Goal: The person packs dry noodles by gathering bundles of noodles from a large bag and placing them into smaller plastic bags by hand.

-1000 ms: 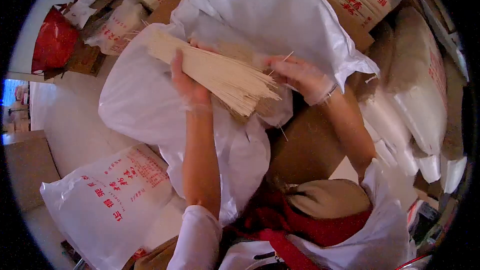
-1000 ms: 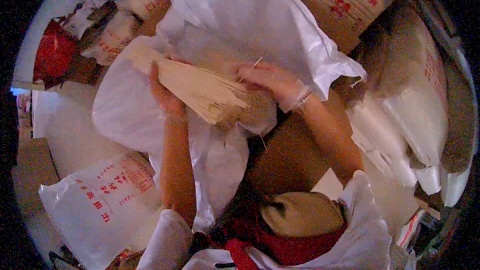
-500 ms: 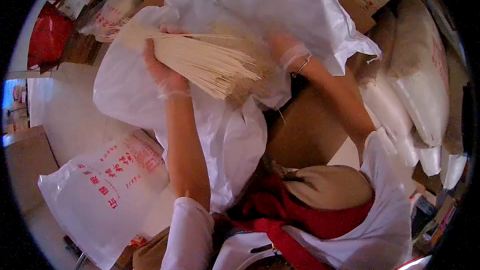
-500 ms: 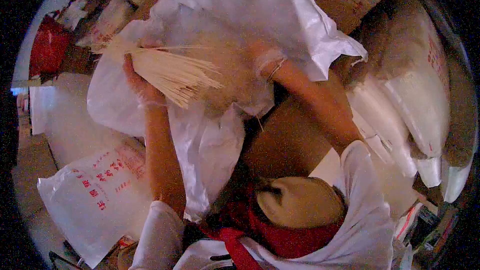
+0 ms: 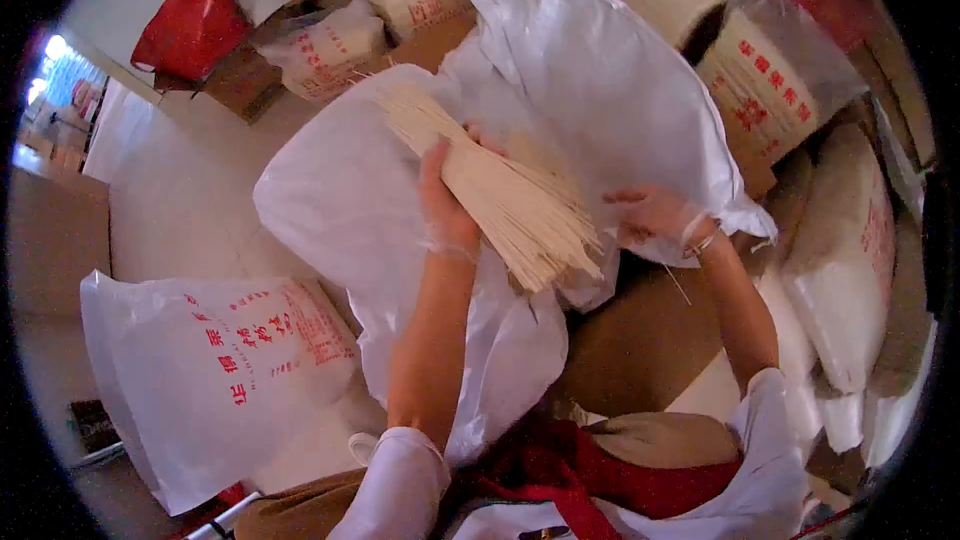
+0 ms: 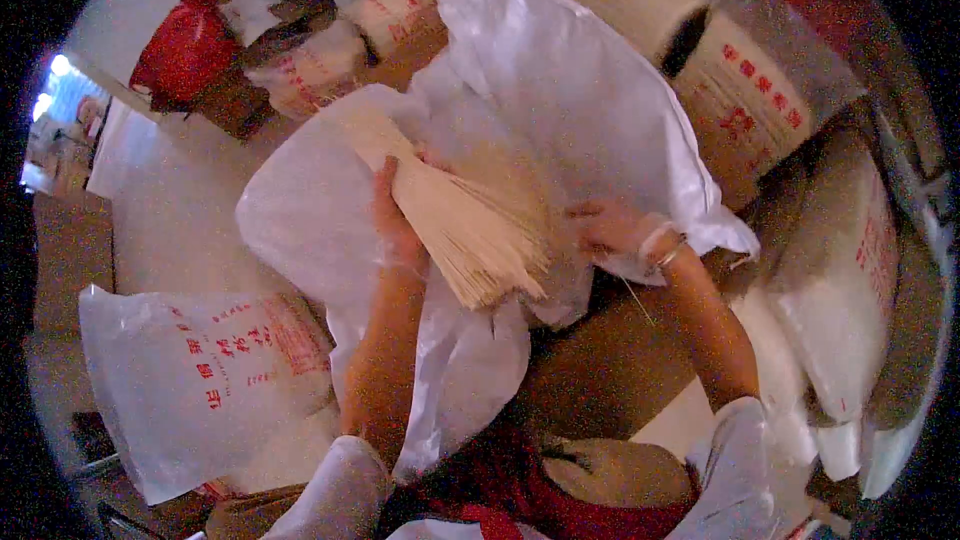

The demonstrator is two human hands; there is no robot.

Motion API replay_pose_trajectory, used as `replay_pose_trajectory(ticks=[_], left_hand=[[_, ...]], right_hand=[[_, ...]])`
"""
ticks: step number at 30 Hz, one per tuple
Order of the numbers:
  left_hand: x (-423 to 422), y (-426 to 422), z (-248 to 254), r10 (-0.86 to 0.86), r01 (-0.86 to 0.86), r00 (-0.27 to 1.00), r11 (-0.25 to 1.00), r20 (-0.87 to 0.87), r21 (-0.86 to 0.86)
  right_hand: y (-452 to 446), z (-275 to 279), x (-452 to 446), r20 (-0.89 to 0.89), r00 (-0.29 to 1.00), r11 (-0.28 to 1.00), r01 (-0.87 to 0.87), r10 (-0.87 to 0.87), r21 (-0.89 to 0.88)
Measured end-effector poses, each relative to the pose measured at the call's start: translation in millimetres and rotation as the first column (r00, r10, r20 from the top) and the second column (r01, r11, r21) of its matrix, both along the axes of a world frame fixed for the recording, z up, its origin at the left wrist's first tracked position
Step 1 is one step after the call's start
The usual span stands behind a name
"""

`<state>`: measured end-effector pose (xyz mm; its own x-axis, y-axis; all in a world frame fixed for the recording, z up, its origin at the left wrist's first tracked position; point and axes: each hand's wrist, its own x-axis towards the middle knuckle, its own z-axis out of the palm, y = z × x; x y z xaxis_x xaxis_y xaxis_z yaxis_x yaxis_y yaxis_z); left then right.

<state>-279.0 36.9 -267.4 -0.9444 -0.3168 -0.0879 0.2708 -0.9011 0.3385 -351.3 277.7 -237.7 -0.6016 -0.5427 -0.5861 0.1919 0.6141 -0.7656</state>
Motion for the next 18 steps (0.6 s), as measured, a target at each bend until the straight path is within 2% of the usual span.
replay_pose_trajectory(ticks=[1,2,3,4,5,6,7,8,9,11,12,13,14,15,16,18], left_hand=[[1.7,2.6,3.2,0.011,-0.013,0.998,0.999,0.063,0.040],[2.3,4.1,1.9,0.016,-0.018,0.999,0.999,0.046,0.039],[1.5,5.8,-2.8,-0.055,0.054,0.998,0.994,0.008,0.093],[-0.3,7.5,-7.0,-0.124,0.127,0.992,0.981,-0.031,0.145],[-3.1,9.6,-11.2,-0.120,0.124,0.992,0.982,-0.040,0.144],[-5.9,12.5,-14.5,-0.152,0.153,0.988,0.971,-0.015,0.184],[-7.8,15.1,-16.8,-0.187,0.181,0.982,0.958,0.007,0.225],[-9.0,18.2,-18.6,-0.184,0.179,0.983,0.958,0.004,0.223],[-10.1,20.7,-20.2,-0.165,0.154,0.985,0.966,0.040,0.206],[-14.2,18.8,-29.2,-0.139,0.123,0.988,0.973,0.069,0.198],[-18.8,17.7,-39.7,-0.150,0.136,0.987,0.970,0.054,0.201],[-21.5,18.7,-42.8,-0.161,0.150,0.986,0.967,0.038,0.204],[-22.8,21.9,-46.5,-0.160,0.149,0.987,0.965,0.033,0.216],[-22.9,25.8,-46.6,-0.127,0.103,0.987,0.971,0.100,0.217],[-22.9,28.5,-49.2,-0.093,0.056,0.981,0.975,0.168,0.215],[-28.9,29.0,-62.1,-0.123,0.083,0.982,0.964,0.146,0.251]], right_hand=[[2.0,4.7,-13.3,-0.079,0.997,0.999,0.004,-0.007,-0.046],[1.2,7.7,-24.2,-0.158,0.987,0.995,0.007,-0.022,-0.096],[-8.0,11.7,-30.5,-0.170,0.985,0.995,0.002,-0.019,-0.096],[-25.3,14.8,-34.2,-0.186,0.978,0.983,0.059,-0.091,-0.173],[-42.1,16.3,-37.5,-0.195,0.967,0.961,0.112,-0.164,-0.252],[-57.7,6.5,-44.6,-0.200,0.967,0.962,0.107,-0.161,-0.253],[-74.7,-10.7,-52.2,-0.120,0.985,0.939,0.075,-0.121,-0.336],[-88.1,-19.4,-54.4,-0.040,0.996,0.906,0.050,-0.074,-0.420],[-96.6,-14.8,-49.9,-0.043,0.997,0.906,0.046,-0.070,-0.421],[-107.9,5.6,-36.1,0.139,0.987,0.944,0.119,-0.079,-0.308],[-111.3,18.3,-29.5,0.133,0.988,0.949,0.113,-0.077,-0.295],[-114.2,31.8,-23.3,-0.189,0.979,0.992,-0.097,0.081,-0.075],[-117.6,29.6,-22.8,-0.326,0.926,0.982,-0.179,0.190,0.062],[-120.9,27.6,-22.3,-0.441,0.845,0.950,-0.231,0.303,0.210],[-125.6,8.3,-26.0,-0.505,0.802,0.940,-0.200,0.319,0.277],[-125.6,-20.7,-34.7,-0.562,0.753,0.924,-0.165,0.344,0.345]])
